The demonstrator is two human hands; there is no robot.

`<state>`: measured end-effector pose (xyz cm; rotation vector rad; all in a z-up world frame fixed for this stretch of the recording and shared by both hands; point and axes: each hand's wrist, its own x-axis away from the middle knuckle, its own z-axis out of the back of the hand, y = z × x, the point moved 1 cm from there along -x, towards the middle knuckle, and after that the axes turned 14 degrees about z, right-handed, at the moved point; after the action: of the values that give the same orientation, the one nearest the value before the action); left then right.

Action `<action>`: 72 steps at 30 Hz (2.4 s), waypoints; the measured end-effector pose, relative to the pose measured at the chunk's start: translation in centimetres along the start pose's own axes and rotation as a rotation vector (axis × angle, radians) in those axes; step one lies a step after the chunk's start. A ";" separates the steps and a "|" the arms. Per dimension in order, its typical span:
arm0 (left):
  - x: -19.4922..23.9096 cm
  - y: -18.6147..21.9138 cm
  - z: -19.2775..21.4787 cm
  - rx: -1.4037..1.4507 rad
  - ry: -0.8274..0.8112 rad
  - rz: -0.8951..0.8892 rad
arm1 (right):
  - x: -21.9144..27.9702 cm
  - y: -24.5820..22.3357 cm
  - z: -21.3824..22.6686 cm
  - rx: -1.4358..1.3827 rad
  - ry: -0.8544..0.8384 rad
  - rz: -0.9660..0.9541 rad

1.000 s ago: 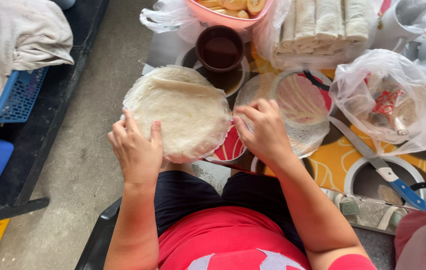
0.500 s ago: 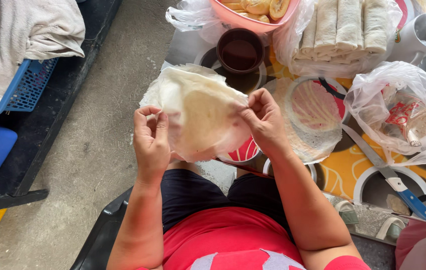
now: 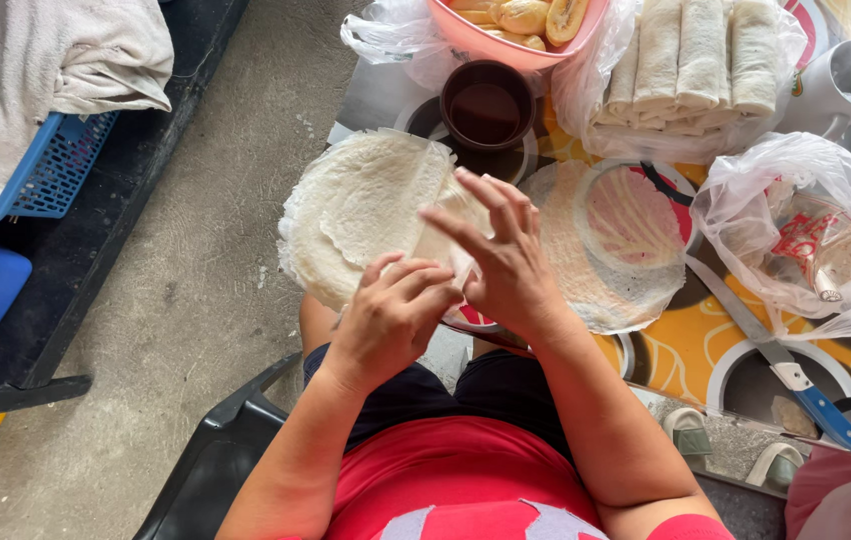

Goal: The person prepares spring rolls by spreading a filling on a wrapper, placing a banana slice on top, cutting the banana, and then rolling the wrapper around the ingredients.

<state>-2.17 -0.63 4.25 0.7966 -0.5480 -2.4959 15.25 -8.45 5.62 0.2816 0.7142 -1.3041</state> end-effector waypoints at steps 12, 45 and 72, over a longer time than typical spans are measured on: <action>-1.9 -6.3 0.2 -0.281 0.022 0.609 | 3.1 0.0 2.4 -0.177 0.003 0.050; -1.5 2.6 10.8 0.979 -0.042 0.499 | -3.3 -2.8 3.7 -0.830 0.015 -0.199; -1.4 9.7 -7.8 1.012 -0.700 0.145 | 14.2 0.7 16.9 -1.102 1.258 -0.699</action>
<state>6.60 -9.60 3.83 0.1039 -2.0989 -2.2084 22.55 -28.91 9.42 -0.1270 2.6351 -1.0349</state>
